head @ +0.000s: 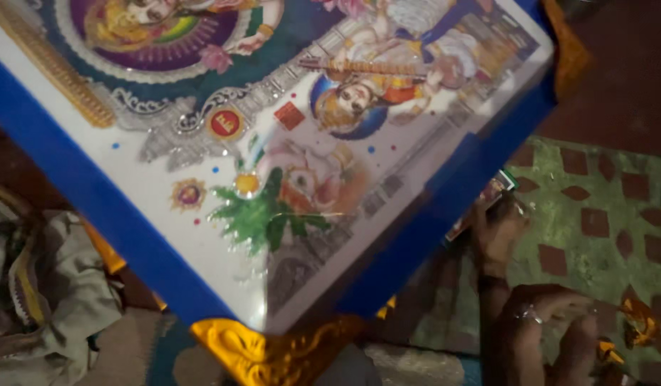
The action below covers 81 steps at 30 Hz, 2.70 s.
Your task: The person sits on the floor attaching gold decorative corner fittings to small picture frames. They hold a frame, position a gold ornament at its corner, and tap it in place with a hammer, occasionally using a staple gun, then set finished frames on a growing stack beside them.
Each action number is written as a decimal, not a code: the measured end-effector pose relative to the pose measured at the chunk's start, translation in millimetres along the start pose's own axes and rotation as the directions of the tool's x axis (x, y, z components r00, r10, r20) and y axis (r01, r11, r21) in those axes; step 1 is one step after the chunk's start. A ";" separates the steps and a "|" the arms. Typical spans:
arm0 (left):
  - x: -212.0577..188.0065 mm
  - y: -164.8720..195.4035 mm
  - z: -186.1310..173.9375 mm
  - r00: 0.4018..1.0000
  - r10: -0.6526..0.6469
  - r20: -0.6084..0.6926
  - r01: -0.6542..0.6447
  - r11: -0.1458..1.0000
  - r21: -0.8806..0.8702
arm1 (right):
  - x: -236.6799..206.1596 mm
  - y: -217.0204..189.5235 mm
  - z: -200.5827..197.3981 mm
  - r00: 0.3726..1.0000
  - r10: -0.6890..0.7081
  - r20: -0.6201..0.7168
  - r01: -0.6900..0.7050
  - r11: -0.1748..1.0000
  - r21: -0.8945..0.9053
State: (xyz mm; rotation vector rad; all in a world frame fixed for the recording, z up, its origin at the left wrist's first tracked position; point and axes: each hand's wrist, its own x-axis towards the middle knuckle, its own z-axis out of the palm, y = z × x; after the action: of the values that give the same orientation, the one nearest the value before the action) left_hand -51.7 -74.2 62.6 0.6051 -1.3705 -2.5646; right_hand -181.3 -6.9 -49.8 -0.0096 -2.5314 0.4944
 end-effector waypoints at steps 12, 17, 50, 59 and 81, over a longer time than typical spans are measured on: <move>41.6 -204.9 -46.6 0.998 0.021 -0.055 0.016 0.805 0.593 | 32.5 100.8 51.3 0.883 0.117 0.454 -0.089 0.992 -0.084; 63.6 -222.5 -70.9 0.999 0.000 -0.037 0.016 0.902 0.431 | -19.8 104.2 26.6 0.930 0.159 0.332 -0.112 0.981 -0.156; 9.9 -81.5 -27.6 0.755 0.051 0.654 -0.281 0.926 0.252 | -236.0 33.3 -339.3 0.928 0.368 0.057 -0.027 -0.086 0.996; 10.8 -91.4 -28.8 0.732 0.067 0.678 -0.275 0.939 0.205 | -266.0 62.8 -351.6 0.982 0.191 -0.001 -0.055 0.291 0.955; 17.1 -106.9 -35.5 0.680 -0.107 0.725 -0.093 0.969 0.231 | -376.2 83.0 -179.0 0.607 0.417 0.677 -0.666 0.732 0.146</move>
State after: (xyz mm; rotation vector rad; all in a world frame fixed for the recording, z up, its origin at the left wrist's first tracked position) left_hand -47.7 -46.6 -47.9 -0.5068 -1.9240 -2.7719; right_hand 222.9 91.4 -135.9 -0.6174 -2.9683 1.4674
